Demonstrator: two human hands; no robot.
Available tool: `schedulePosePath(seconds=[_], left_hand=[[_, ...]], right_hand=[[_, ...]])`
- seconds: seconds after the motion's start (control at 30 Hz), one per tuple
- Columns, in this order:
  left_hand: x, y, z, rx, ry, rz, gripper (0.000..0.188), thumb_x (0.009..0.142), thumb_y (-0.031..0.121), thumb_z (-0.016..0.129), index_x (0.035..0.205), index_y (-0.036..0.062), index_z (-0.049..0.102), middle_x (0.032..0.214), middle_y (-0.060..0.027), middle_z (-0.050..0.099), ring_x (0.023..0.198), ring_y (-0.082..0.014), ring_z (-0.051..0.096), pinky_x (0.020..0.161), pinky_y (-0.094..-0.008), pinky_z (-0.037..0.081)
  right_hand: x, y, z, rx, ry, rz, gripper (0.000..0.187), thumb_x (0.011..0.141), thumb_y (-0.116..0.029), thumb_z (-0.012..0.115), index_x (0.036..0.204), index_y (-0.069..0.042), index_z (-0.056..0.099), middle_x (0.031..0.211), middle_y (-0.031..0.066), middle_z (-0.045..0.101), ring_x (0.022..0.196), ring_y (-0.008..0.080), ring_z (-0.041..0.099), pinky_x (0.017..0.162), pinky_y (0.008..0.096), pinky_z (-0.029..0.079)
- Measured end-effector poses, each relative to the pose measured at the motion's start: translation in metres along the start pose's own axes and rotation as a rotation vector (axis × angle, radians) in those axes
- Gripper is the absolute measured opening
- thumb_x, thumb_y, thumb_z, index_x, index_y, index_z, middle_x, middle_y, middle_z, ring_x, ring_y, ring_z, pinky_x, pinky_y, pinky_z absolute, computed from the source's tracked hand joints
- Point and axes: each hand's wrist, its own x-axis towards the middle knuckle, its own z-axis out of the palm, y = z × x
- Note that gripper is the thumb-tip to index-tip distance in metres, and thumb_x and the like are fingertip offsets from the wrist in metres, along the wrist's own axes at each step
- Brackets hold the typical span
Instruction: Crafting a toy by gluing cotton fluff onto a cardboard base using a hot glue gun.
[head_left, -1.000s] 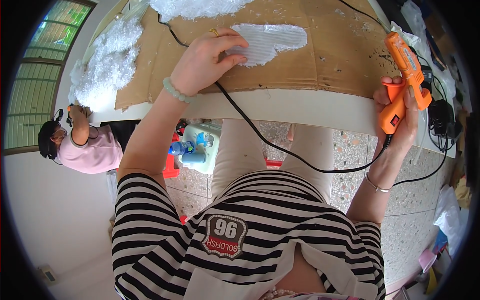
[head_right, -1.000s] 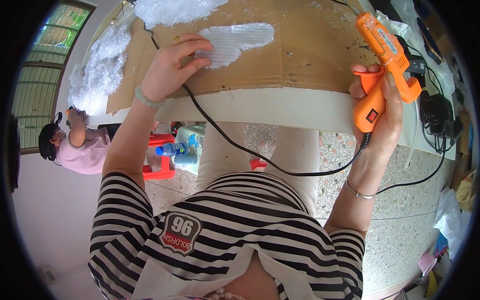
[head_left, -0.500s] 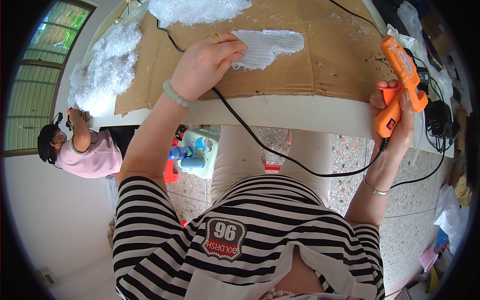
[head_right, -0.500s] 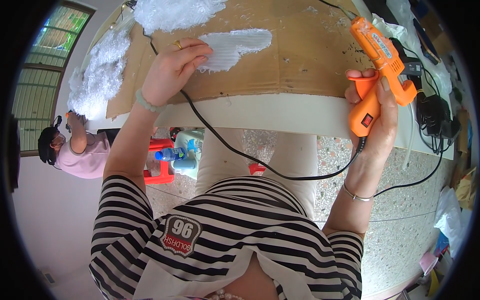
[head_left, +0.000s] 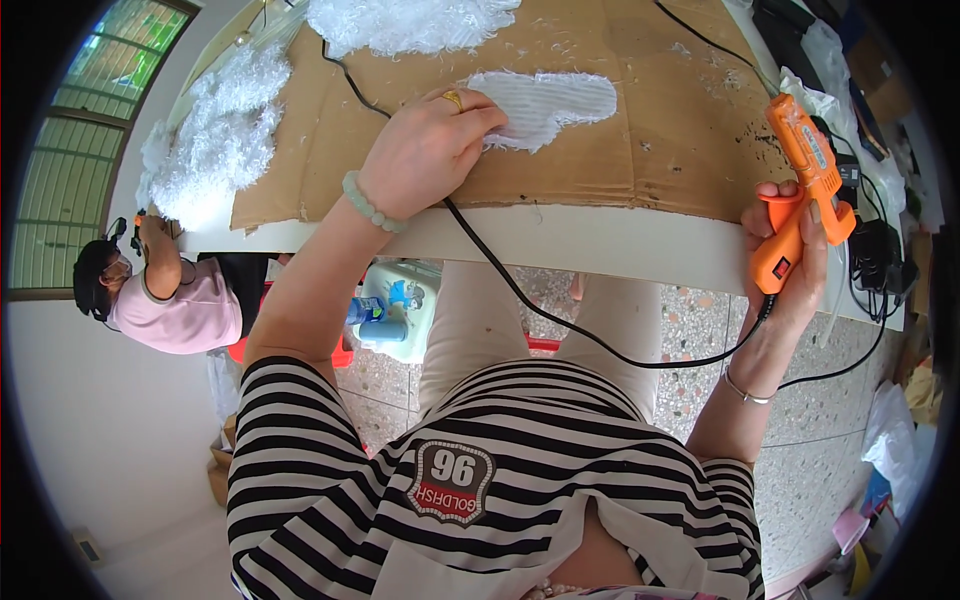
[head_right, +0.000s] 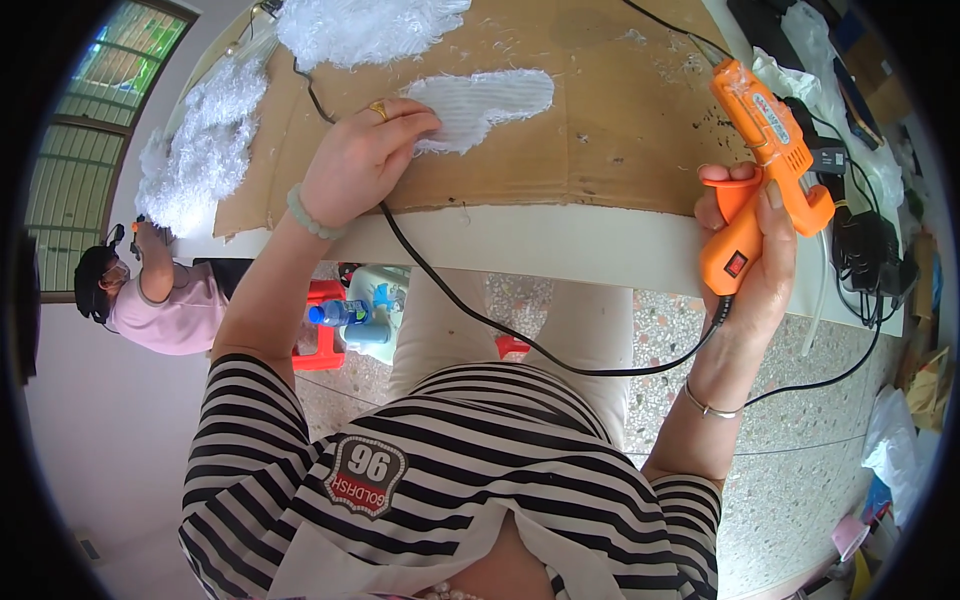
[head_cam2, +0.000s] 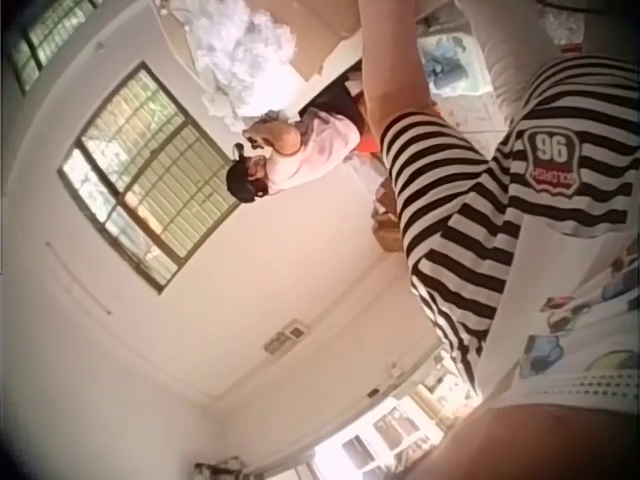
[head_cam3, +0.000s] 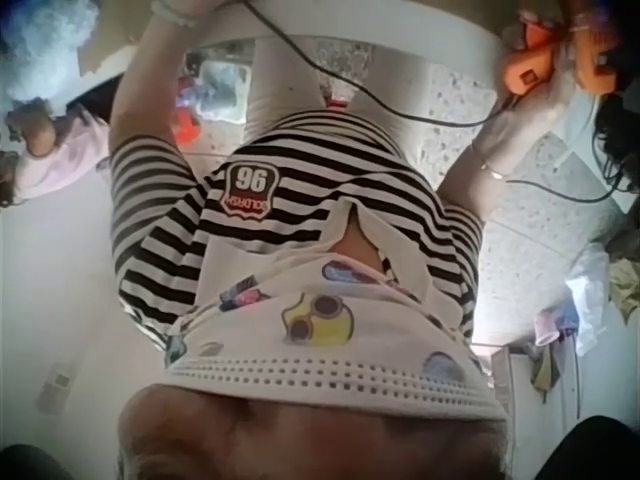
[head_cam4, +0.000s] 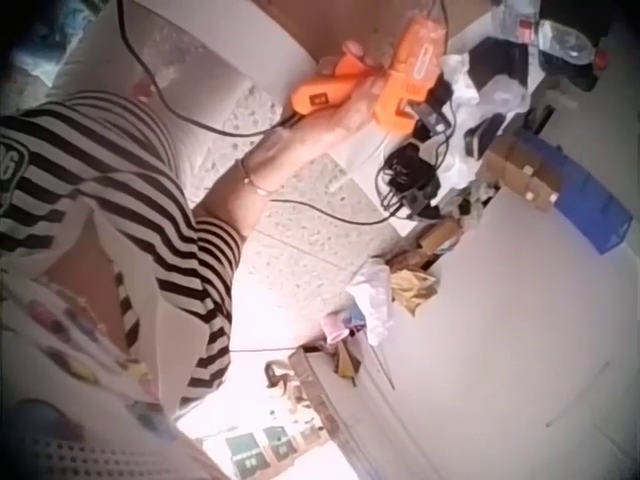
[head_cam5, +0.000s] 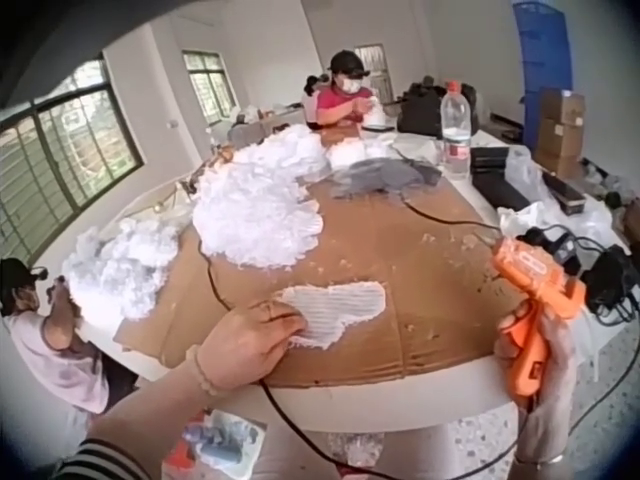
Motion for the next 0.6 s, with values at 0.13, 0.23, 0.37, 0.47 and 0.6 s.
schedulePosePath(seconds=[0.13,0.23,0.37,0.47,0.6], left_hand=[[-0.0022,-0.0006,0.0006,0.003,0.018,0.005,0.018,0.073,0.001,0.058,0.09,0.0042,0.063,0.09,-0.0079,0.064,0.084,-0.0279,0.061,0.075,-0.0381,0.049],[-0.0044,0.0032,-0.0018,0.024,0.01,-0.016,0.018,0.075,0.005,0.059,0.093,0.0051,0.062,0.09,-0.0081,0.064,0.083,-0.0277,0.061,0.076,-0.0382,0.048],[-0.005,0.0054,-0.0034,0.049,0.003,-0.012,0.02,0.077,0.012,0.063,0.096,0.007,0.061,0.088,-0.0076,0.065,0.083,-0.0263,0.061,0.077,-0.0381,0.048],[-0.0047,0.0029,-0.0007,0.058,0.036,0.036,0.02,0.078,0.014,0.065,0.096,0.0076,0.061,0.087,-0.0069,0.065,0.082,-0.0254,0.062,0.079,-0.0383,0.048],[-0.0049,0.0003,0.0028,0.05,0.035,0.088,0.017,0.078,0.012,0.064,0.094,0.0073,0.06,0.084,-0.0055,0.065,0.079,-0.0248,0.062,0.082,-0.039,0.048]], right_hand=[[-0.0008,0.0001,-0.0004,0.012,0.014,0.017,0.03,0.09,-0.023,0.052,0.104,0.003,0.052,0.096,0.0173,0.061,0.068,0.0125,0.041,0.066,0.0259,0.035],[-0.0006,-0.0003,-0.0019,0.009,0.008,0.021,0.029,0.09,-0.023,0.052,0.104,0.003,0.052,0.096,0.0173,0.061,0.068,0.0123,0.041,0.066,0.0259,0.035],[-0.001,-0.0008,0.0,-0.012,0.02,0.028,0.028,0.09,-0.022,0.052,0.104,0.002,0.052,0.096,0.0174,0.061,0.068,0.0121,0.042,0.067,0.0259,0.035],[-0.0005,0.0,-0.0008,-0.015,0.028,0.025,0.028,0.09,-0.022,0.052,0.104,0.002,0.052,0.096,0.0176,0.061,0.068,0.0121,0.042,0.066,0.0257,0.035],[0.0002,-0.0008,0.0022,-0.027,0.049,0.014,0.029,0.091,-0.022,0.052,0.104,0.003,0.052,0.096,0.0179,0.061,0.068,0.0123,0.042,0.066,0.0257,0.035]])
